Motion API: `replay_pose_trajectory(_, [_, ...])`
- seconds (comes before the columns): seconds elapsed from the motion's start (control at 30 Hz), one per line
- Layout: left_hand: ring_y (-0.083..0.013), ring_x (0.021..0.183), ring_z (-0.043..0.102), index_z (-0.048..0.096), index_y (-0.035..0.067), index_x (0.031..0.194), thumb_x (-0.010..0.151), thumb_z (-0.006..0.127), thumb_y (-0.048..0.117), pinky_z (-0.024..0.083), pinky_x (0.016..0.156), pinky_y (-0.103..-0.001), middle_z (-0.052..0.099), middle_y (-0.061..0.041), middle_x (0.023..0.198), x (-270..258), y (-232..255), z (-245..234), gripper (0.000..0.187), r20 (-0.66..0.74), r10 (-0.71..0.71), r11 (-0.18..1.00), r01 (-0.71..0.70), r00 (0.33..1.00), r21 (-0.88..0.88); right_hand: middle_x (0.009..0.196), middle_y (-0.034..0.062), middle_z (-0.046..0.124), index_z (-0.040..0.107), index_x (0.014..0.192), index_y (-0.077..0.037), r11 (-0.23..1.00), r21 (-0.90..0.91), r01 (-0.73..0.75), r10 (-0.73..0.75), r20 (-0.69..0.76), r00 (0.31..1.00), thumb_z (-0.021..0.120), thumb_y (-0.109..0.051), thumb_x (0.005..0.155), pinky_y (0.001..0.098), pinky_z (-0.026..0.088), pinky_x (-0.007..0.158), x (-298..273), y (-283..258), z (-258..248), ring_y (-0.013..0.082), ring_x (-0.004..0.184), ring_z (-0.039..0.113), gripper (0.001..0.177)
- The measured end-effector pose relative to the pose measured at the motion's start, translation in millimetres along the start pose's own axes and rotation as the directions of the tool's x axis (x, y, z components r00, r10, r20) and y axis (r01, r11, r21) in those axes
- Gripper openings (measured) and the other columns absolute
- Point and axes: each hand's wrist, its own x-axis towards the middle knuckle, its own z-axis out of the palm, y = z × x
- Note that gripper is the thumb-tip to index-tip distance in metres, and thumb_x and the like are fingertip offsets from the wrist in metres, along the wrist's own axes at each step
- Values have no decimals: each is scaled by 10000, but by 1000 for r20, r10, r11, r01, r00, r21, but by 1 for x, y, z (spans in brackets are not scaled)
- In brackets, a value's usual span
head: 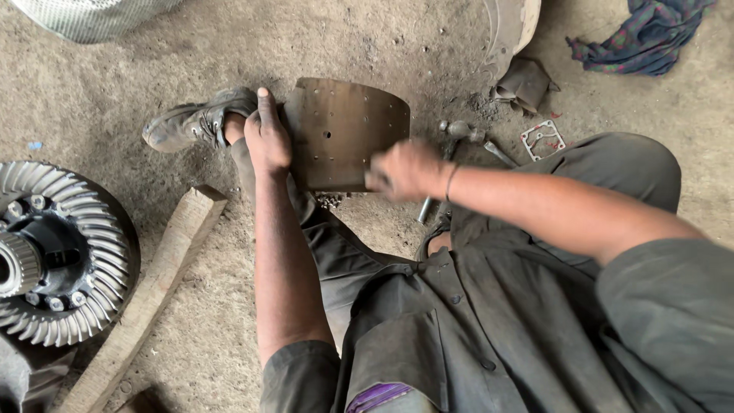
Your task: The person sits on the floor and uses a scraper to remove rust and debris from a curved metal part. They repeatedly scrape the surface, flip the part, and continue cleaning different areas.
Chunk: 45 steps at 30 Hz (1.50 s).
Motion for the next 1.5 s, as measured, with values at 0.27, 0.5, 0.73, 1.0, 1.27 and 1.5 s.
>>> replay_pose_trajectory(0.27, [-84,669,541,660,-7,768,1091,444,499,467,632,-271,617,-5,654,5,0,2,639,6,98,993,-98,995,73,496,-2,461,567,665,-154,999,-6,-48,48,13,999,306,-625,1040,398,424,400,0,26,16,169,378,415,656])
replay_pose_trajectory(0.5, [-135,615,501,651,-20,803,1065,570,377,428,595,-329,577,-66,631,2,11,-6,482,96,125,971,-142,987,191,512,20,486,574,732,-169,930,206,-306,329,-86,940,269,-635,1051,415,433,419,-16,32,47,188,408,462,642])
replay_pose_trajectory(0.73, [-153,634,560,697,-31,891,1019,633,346,476,618,-336,648,-117,688,6,4,-16,403,92,150,948,-170,984,268,525,18,513,608,757,-160,952,188,-240,266,-128,956,290,-592,1053,408,430,408,-11,26,54,189,418,489,613])
replay_pose_trajectory(1.0, [-168,692,636,729,-35,969,1037,658,358,519,678,-327,716,-146,778,8,-3,-24,405,104,184,945,-205,977,255,496,2,504,622,748,-166,993,114,-41,59,-162,985,286,-575,1045,346,418,376,0,31,50,148,374,473,607])
replay_pose_trajectory(1.27, [-163,696,627,720,-23,971,1047,619,363,512,656,-325,713,-132,769,5,6,-24,405,116,133,969,-153,984,194,453,26,490,606,659,-168,984,-60,169,-178,-186,966,395,-512,1025,356,433,416,1,29,37,159,366,466,546])
replay_pose_trajectory(1.5, [-177,681,628,718,-21,953,1068,601,358,507,670,-334,696,-129,753,7,10,-12,413,137,171,947,-201,976,249,509,40,503,582,701,-145,976,84,-200,211,-157,965,320,-569,1072,390,426,417,-3,28,44,201,412,482,622])
